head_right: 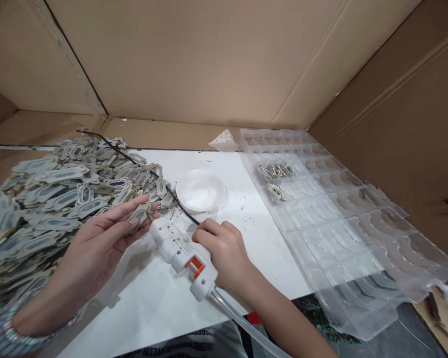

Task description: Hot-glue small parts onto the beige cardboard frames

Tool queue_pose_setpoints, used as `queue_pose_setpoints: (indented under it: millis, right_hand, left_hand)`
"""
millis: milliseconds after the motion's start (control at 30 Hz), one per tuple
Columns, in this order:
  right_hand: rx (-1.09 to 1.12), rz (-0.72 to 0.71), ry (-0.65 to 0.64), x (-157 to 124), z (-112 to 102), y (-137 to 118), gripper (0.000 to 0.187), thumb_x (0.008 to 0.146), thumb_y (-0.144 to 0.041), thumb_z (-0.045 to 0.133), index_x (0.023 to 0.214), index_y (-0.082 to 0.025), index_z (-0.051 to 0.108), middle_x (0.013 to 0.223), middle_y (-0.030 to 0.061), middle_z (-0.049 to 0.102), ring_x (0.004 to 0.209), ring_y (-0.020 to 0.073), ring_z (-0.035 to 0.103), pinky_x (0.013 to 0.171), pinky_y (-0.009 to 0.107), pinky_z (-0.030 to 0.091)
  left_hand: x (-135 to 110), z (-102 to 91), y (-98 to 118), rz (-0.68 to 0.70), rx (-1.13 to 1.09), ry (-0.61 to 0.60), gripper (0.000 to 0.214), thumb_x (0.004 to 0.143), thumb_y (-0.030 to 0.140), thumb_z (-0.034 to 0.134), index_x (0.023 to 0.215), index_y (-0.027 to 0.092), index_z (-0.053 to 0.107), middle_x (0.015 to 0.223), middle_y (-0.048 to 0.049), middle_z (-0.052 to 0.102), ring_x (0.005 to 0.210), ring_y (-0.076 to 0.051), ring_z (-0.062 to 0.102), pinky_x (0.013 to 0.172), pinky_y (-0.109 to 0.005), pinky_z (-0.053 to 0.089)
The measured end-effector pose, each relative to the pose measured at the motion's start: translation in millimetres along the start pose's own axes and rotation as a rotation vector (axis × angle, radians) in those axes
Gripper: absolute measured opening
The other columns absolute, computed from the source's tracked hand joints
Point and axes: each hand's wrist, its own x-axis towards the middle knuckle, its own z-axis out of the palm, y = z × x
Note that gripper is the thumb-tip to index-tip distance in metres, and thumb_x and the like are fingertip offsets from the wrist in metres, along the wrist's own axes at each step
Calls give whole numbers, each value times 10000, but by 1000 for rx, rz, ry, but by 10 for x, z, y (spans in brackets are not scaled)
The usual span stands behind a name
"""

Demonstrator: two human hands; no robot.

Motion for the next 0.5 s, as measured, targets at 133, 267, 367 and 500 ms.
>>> queue_pose_setpoints:
  millis: [133,267,367,500]
  right_hand:
    - [4,9,-9,0,-6,-1,91,793,-184,514,746,-196,591,805,20,650,658,136,577,606,279,344]
    - [12,29,-4,-12,-6,1,89,756,-155,511,739,-198,587,804,15,647,643,130,567,613,275,353]
    - [16,36,14,-13,-2,6,84,731,-148,511,721,-195,580,791,14,638,622,126,554,603,270,356]
    - [42,45,35,5,-10,5,111,746,-125,504,716,-193,586,790,20,637,630,128,568,588,258,377]
  left_hand:
    - [-6,8,3,6,12,-4,345,745,270,728,1090,268,740,1198,-21,722,1000,-157,709,890,-242,588]
    - [-3,5,6,19,6,-2,304,762,251,709,1062,269,750,1203,-17,721,992,-147,713,881,-220,585]
    - [3,-12,6,17,-7,-13,269,767,240,713,1027,286,761,1223,-2,712,967,-130,720,858,-186,581]
    - [7,-34,-24,-7,4,-33,262,766,260,728,1023,297,763,1245,1,702,872,-115,733,828,-183,591]
